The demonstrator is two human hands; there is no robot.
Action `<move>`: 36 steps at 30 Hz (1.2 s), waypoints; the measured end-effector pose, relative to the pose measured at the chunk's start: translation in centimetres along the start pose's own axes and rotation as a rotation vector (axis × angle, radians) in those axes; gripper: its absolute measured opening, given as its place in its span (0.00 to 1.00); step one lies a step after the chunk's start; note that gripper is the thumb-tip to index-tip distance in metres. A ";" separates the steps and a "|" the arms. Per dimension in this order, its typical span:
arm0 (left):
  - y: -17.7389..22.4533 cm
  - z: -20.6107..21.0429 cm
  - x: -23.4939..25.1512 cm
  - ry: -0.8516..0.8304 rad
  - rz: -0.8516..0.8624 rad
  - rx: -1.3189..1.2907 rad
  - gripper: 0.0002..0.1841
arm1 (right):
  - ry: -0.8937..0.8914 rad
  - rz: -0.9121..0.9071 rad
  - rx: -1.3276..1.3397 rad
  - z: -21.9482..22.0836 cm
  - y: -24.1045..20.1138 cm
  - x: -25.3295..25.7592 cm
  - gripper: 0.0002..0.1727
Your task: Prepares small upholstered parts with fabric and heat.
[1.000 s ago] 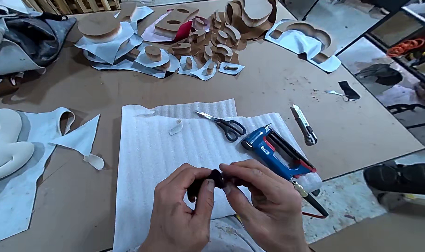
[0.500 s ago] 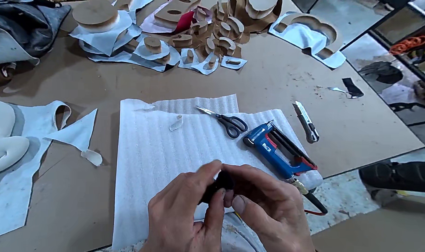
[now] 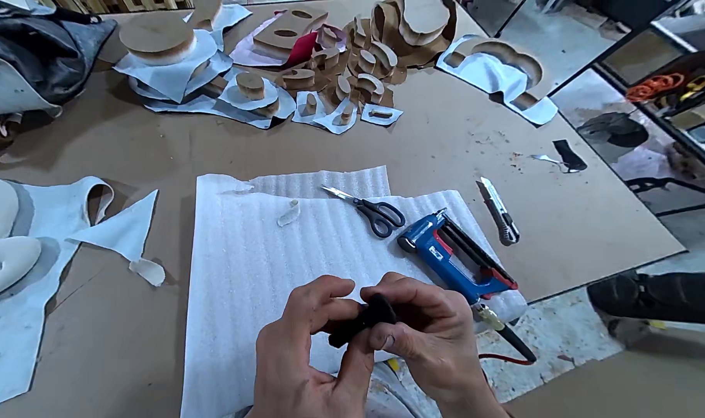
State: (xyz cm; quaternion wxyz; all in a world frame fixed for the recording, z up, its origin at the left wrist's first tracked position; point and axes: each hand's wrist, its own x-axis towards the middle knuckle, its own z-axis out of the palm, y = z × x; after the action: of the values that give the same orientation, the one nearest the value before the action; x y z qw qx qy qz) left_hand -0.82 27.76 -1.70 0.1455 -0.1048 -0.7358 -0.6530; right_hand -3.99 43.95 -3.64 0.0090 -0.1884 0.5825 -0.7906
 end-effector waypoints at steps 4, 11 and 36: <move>-0.1 -0.6 0.6 -0.087 -0.097 -0.070 0.20 | -0.137 -0.005 -0.149 -1.5 -0.5 0.8 0.13; -0.4 -1.2 0.9 -0.107 -0.014 -0.010 0.07 | 0.037 -0.242 -0.495 -0.4 -0.4 0.8 0.10; -1.0 -2.7 1.1 -0.214 -0.073 -0.136 0.18 | 0.110 -0.170 -0.775 2.6 -2.0 -0.1 0.11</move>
State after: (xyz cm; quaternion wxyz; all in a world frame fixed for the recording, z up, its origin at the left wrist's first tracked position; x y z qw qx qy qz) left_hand -2.01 24.86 -1.97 0.0349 -0.1569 -0.7045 -0.6913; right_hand -2.69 42.20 -1.10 -0.1593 -0.1825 0.8196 -0.5192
